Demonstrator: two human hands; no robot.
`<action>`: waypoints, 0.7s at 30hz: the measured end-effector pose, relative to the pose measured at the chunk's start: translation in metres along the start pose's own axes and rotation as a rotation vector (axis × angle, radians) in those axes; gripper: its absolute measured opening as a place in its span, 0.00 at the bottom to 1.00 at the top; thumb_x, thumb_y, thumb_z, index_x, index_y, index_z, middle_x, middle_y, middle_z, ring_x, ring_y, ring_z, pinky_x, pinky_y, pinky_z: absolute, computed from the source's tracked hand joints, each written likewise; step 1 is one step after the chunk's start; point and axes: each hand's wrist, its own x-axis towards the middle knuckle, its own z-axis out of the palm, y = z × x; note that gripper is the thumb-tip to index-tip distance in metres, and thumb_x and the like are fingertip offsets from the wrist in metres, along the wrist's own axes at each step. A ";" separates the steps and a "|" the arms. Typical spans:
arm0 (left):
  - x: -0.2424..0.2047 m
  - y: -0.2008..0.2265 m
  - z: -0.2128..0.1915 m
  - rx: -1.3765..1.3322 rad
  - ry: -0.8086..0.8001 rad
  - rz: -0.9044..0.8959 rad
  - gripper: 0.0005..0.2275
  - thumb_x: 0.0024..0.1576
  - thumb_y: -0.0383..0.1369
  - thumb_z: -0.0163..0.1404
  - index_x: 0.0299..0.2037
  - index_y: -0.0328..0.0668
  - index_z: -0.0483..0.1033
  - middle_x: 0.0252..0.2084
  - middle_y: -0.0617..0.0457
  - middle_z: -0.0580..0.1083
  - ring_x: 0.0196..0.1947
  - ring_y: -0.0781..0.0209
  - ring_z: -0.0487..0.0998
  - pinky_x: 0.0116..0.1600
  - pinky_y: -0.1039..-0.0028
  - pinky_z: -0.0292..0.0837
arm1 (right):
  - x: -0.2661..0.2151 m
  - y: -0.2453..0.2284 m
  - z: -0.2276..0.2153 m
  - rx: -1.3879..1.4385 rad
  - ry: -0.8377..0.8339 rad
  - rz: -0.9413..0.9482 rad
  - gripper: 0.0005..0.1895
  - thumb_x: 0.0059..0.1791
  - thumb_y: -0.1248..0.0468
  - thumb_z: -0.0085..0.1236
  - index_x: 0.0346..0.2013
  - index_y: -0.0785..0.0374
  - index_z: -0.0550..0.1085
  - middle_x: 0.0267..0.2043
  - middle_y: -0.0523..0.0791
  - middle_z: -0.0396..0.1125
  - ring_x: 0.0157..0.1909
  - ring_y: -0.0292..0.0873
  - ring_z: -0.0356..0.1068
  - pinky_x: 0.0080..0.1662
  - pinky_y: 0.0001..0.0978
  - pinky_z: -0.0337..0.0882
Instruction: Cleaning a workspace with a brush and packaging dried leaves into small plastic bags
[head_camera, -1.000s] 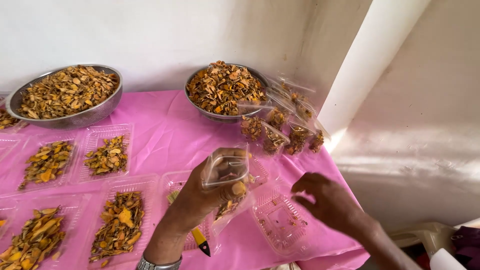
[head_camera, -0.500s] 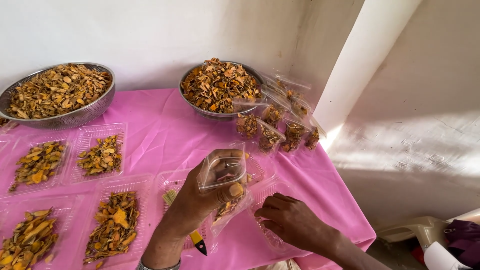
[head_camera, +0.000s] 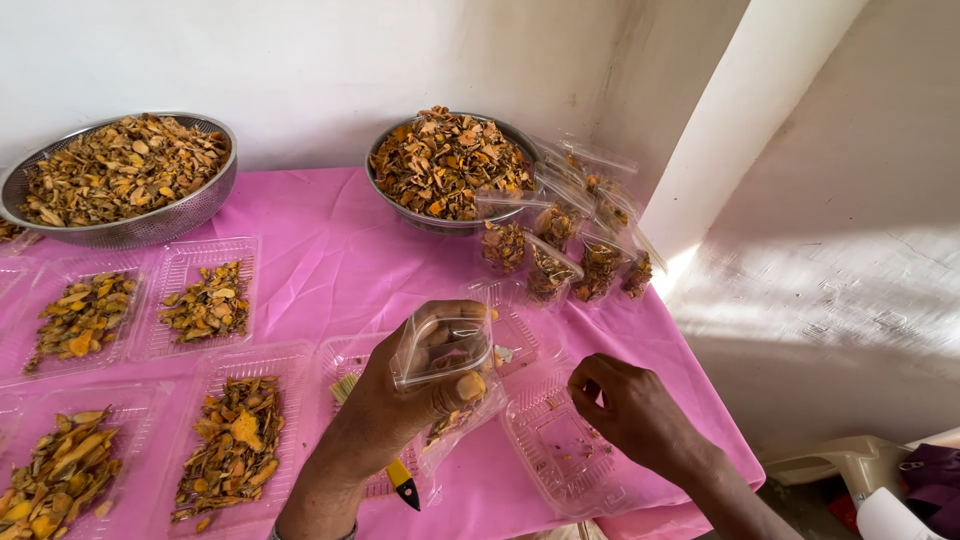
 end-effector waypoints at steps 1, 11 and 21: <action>0.001 0.000 0.001 0.009 -0.005 0.005 0.32 0.44 0.44 0.62 0.61 0.42 0.72 0.46 0.51 0.74 0.47 0.63 0.78 0.49 0.71 0.76 | -0.001 0.009 0.001 -0.001 0.060 0.015 0.02 0.51 0.62 0.55 0.35 0.53 0.76 0.32 0.37 0.76 0.28 0.35 0.74 0.32 0.29 0.75; 0.000 0.003 0.008 0.041 -0.030 0.018 0.33 0.44 0.46 0.61 0.62 0.43 0.71 0.50 0.53 0.75 0.52 0.62 0.78 0.55 0.71 0.76 | -0.002 0.023 0.051 -0.221 0.068 -0.149 0.08 0.54 0.64 0.50 0.41 0.59 0.78 0.34 0.44 0.71 0.32 0.47 0.70 0.34 0.43 0.72; -0.001 0.002 0.011 0.017 -0.070 0.051 0.31 0.46 0.42 0.62 0.62 0.43 0.70 0.52 0.50 0.74 0.52 0.63 0.76 0.56 0.72 0.74 | 0.000 0.034 0.078 -0.506 0.028 -0.163 0.08 0.53 0.69 0.52 0.29 0.59 0.69 0.29 0.43 0.64 0.24 0.39 0.62 0.22 0.34 0.67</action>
